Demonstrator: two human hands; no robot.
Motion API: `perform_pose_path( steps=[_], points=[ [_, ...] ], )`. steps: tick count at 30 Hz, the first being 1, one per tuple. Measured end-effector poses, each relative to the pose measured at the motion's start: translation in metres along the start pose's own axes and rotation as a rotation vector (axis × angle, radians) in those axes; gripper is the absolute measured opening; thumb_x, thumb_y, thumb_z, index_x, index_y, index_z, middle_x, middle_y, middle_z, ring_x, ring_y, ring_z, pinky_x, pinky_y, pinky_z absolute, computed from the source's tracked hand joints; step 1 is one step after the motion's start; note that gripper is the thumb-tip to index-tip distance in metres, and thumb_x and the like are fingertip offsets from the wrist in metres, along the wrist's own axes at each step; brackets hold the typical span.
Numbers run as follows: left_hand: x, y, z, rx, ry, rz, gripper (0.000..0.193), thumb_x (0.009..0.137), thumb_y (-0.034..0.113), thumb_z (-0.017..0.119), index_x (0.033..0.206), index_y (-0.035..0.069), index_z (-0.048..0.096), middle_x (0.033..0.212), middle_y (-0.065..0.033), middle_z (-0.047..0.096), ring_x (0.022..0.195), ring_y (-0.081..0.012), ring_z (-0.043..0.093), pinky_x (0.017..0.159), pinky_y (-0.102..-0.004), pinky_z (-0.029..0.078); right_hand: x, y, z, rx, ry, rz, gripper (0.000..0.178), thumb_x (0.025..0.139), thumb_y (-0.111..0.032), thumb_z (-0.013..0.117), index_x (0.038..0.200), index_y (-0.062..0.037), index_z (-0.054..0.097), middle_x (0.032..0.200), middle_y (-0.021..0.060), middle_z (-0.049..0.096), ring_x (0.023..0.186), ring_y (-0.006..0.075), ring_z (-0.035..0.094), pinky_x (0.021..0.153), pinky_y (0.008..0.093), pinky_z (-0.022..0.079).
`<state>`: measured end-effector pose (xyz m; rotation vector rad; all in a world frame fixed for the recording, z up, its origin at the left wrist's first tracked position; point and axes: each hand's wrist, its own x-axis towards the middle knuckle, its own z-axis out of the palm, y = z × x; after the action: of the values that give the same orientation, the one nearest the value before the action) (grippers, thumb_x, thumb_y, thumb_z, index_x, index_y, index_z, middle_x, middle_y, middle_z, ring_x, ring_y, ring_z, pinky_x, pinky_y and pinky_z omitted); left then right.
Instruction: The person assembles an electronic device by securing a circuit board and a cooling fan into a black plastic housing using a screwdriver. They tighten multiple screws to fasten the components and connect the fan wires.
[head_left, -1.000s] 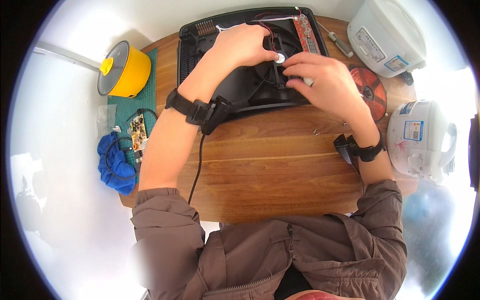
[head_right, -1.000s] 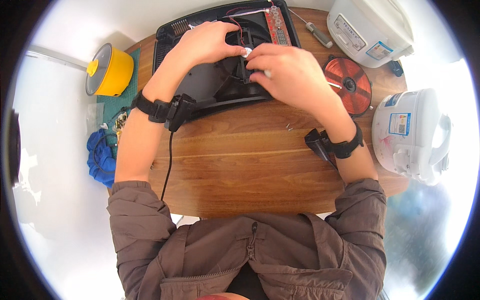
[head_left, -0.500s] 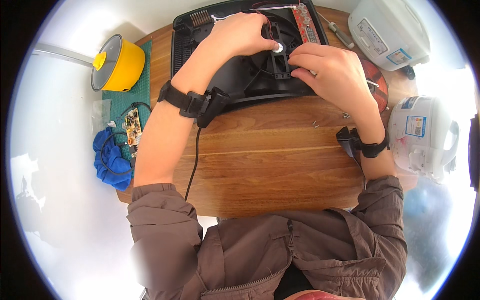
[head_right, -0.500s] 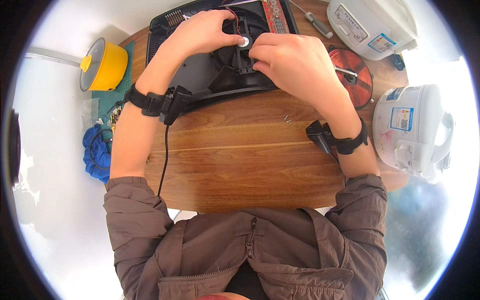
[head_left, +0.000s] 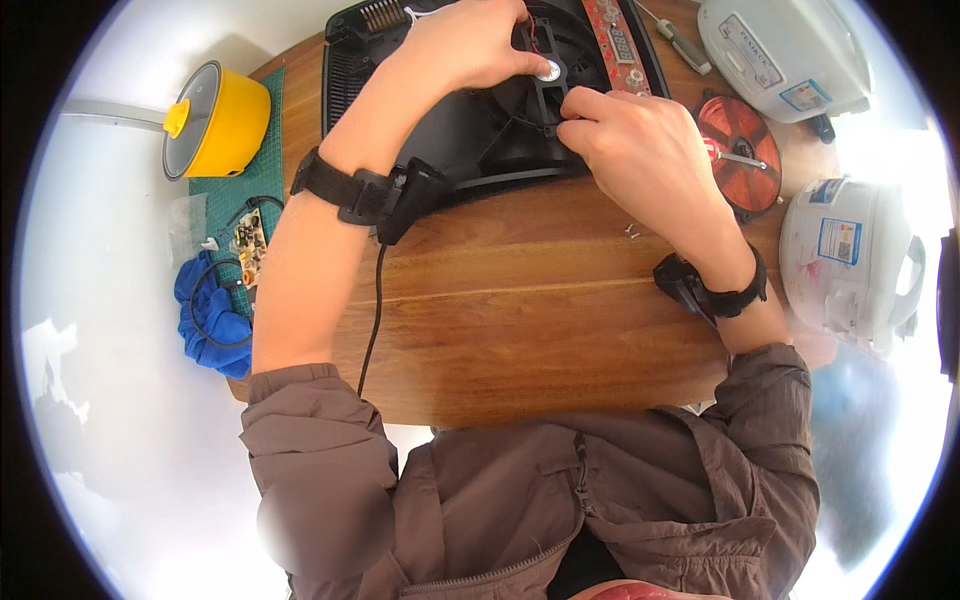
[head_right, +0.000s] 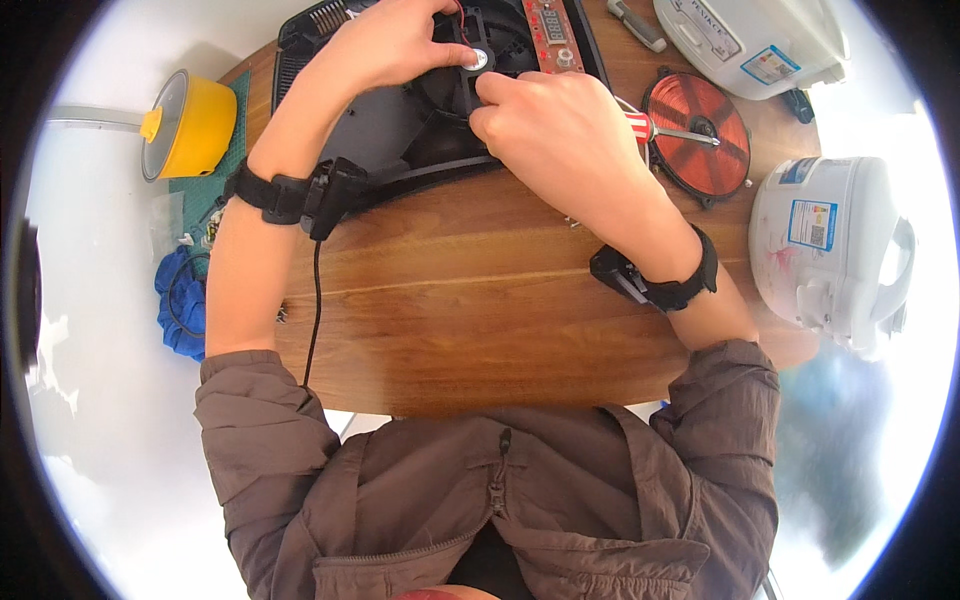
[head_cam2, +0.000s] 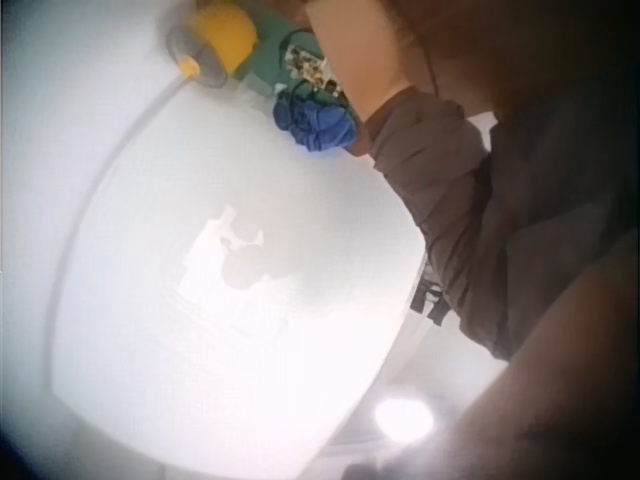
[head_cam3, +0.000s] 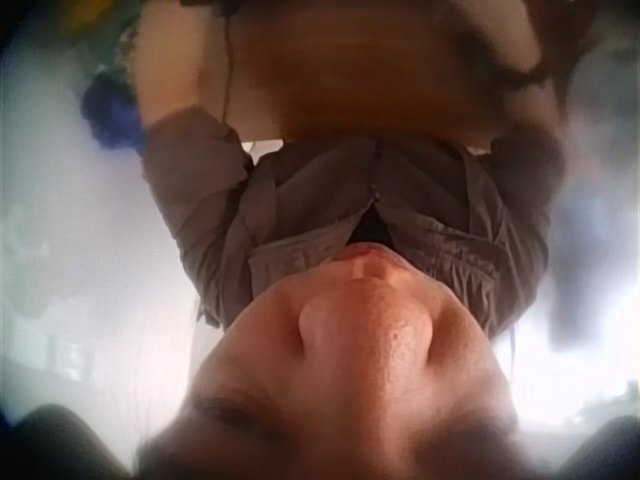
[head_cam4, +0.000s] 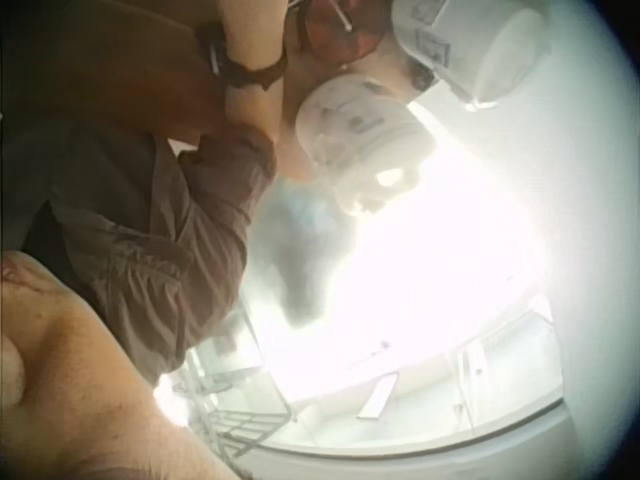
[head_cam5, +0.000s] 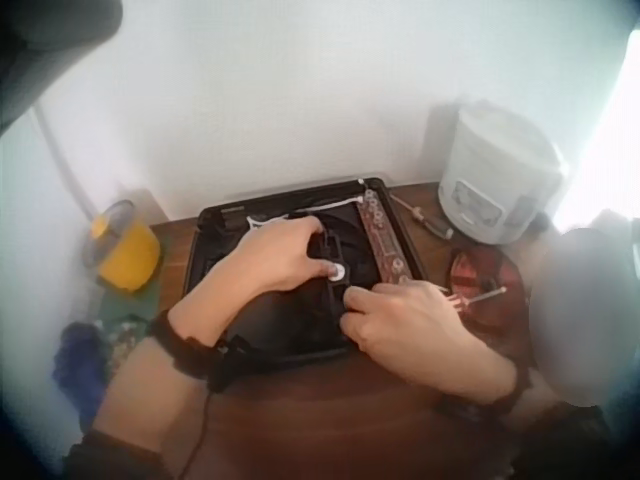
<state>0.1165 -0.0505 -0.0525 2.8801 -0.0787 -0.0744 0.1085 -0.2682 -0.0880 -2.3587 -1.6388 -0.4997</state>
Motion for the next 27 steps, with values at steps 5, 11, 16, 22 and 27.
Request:
perform_pose_path(
  steps=[5,11,16,22,27],
  points=[
    [0.001,0.003,0.001,0.013,-0.024,0.003,0.062,0.079,0.048,0.082,0.117,0.000,0.068,0.110,-0.0269,0.072,0.106,-0.0430,0.068,0.090,-0.0503,0.055,-0.001,0.000,-0.001,0.014,-0.032,0.021,0.003,0.075,-0.007,0.069,0.074,-0.0088,0.069,0.079,0.0041,0.062,0.073,0.0253,0.069,0.063,0.0386,0.056],
    [-0.001,-0.008,0.021,0.220,0.167,0.015,0.046,0.085,0.051,0.078,0.112,0.014,0.074,0.095,-0.0097,0.076,0.093,-0.0302,0.074,0.079,-0.0416,0.059,-0.003,0.016,-0.009,0.169,0.051,0.043,0.018,0.084,-0.015,0.077,0.102,-0.0107,0.076,0.095,0.0056,0.072,0.085,0.0288,0.071,0.073,0.0401,0.058],
    [-0.021,0.012,0.011,0.192,0.219,0.014,0.048,0.088,0.038,0.077,0.119,0.004,0.064,0.103,-0.0211,0.073,0.099,-0.0395,0.070,0.083,-0.0498,0.056,0.003,0.021,-0.052,0.381,0.284,0.305,0.028,0.086,-0.009,0.078,0.114,-0.0119,0.077,0.092,0.0029,0.075,0.075,0.0169,0.069,0.069,0.0313,0.054],
    [-0.052,0.041,-0.012,0.071,0.337,0.069,0.032,0.092,0.026,0.075,0.115,0.006,0.067,0.093,-0.0144,0.072,0.085,-0.0289,0.069,0.073,-0.0407,0.056,-0.007,0.038,-0.085,0.419,0.513,0.375,0.020,0.093,-0.010,0.070,0.110,0.0000,0.075,0.085,0.0116,0.075,0.066,0.0142,0.065,0.062,0.0289,0.053],
    [-0.088,0.080,0.010,-0.240,0.217,0.359,0.014,0.088,0.015,0.078,0.100,0.008,0.075,0.073,-0.0068,0.059,0.064,-0.0189,0.057,0.060,-0.0305,0.046,-0.007,0.030,-0.100,0.498,0.573,0.509,0.018,0.091,-0.009,0.072,0.105,-0.0001,0.077,0.084,0.0124,0.077,0.065,0.0143,0.067,0.060,0.0282,0.053]
  ],
)
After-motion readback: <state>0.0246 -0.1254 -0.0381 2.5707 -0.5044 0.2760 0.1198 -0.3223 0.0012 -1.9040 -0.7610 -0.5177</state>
